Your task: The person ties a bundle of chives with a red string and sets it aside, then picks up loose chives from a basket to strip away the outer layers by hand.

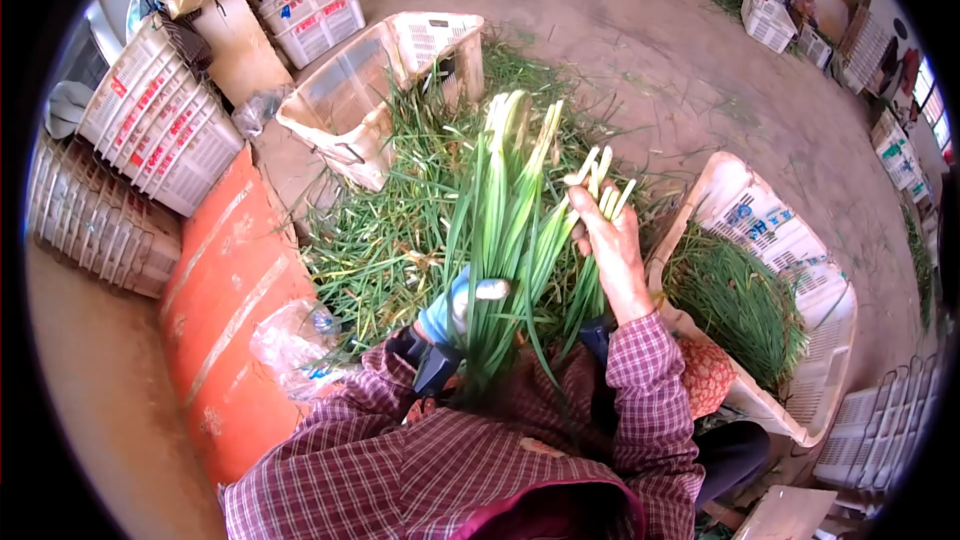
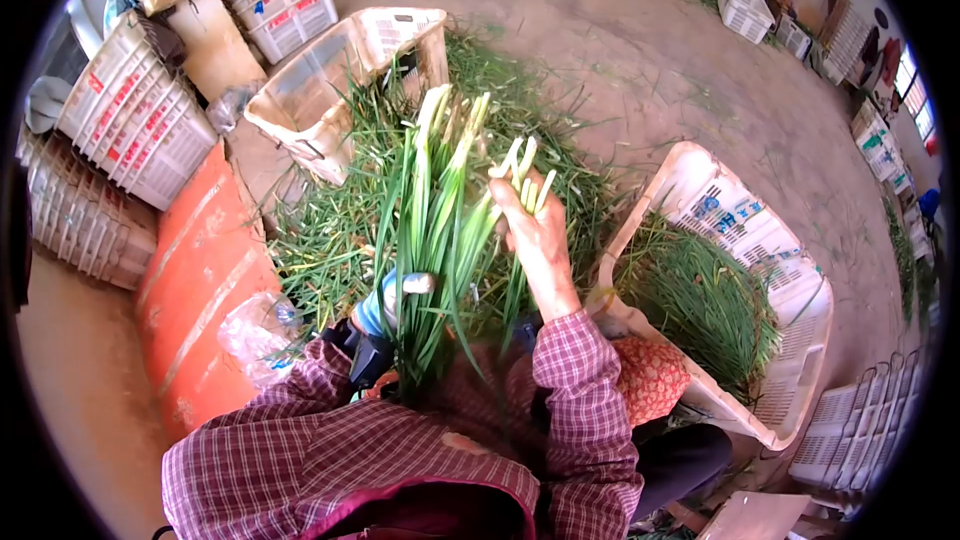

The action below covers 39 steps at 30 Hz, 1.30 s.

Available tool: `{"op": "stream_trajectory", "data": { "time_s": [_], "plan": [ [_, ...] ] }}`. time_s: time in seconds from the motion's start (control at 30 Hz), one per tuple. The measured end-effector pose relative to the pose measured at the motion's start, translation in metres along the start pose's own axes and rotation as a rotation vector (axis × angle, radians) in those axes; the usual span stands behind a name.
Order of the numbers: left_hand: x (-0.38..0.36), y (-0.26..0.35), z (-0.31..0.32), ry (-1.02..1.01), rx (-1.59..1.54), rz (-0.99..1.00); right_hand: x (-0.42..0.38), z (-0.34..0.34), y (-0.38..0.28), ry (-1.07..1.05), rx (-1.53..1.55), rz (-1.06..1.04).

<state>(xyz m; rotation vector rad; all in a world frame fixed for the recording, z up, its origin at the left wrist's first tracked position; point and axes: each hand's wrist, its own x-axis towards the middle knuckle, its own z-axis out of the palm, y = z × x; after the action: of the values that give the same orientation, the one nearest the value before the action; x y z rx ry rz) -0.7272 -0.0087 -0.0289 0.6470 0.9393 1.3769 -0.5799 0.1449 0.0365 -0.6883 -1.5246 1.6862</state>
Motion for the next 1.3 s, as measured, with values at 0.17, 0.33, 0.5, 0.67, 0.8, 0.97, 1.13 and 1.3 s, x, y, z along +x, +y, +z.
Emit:
{"op": "stream_trajectory", "data": {
  "time_s": [0.17, 0.33, 0.5, 0.67, 0.8, 0.97, 1.13, 1.3],
  "plan": [
    [0.007, -0.026, -0.032, -0.057, -0.018, -0.016, -0.007, 0.000, 0.012, -0.031, 0.019, 0.042],
    [0.000, -0.009, -0.006, -0.027, -0.020, -0.053, -0.016, -0.023, 0.033, -0.269, 0.123, 0.095],
    [0.008, -0.022, -0.003, -0.134, 0.089, 0.019, -0.024, -0.034, 0.025, -0.277, 0.142, 0.030],
    [0.015, -0.003, 0.041, -0.172, 0.164, 0.006, -0.021, -0.041, 0.029, -0.056, 0.113, -0.071],
    [0.021, -0.010, 0.034, -0.113, 0.100, -0.078, -0.022, -0.053, 0.026, 0.080, 0.000, -0.149],
    [0.014, -0.003, 0.087, 0.065, 0.215, -0.035, -0.026, -0.064, 0.028, 0.062, 0.056, -0.186],
    [0.000, 0.004, 0.102, 0.161, 0.338, 0.031, -0.038, -0.075, 0.013, -0.032, 0.061, -0.234],
    [-0.022, -0.003, 0.066, 0.148, 0.190, -0.024, -0.026, -0.066, 0.034, 0.104, -0.321, -0.649]
  ]
}}
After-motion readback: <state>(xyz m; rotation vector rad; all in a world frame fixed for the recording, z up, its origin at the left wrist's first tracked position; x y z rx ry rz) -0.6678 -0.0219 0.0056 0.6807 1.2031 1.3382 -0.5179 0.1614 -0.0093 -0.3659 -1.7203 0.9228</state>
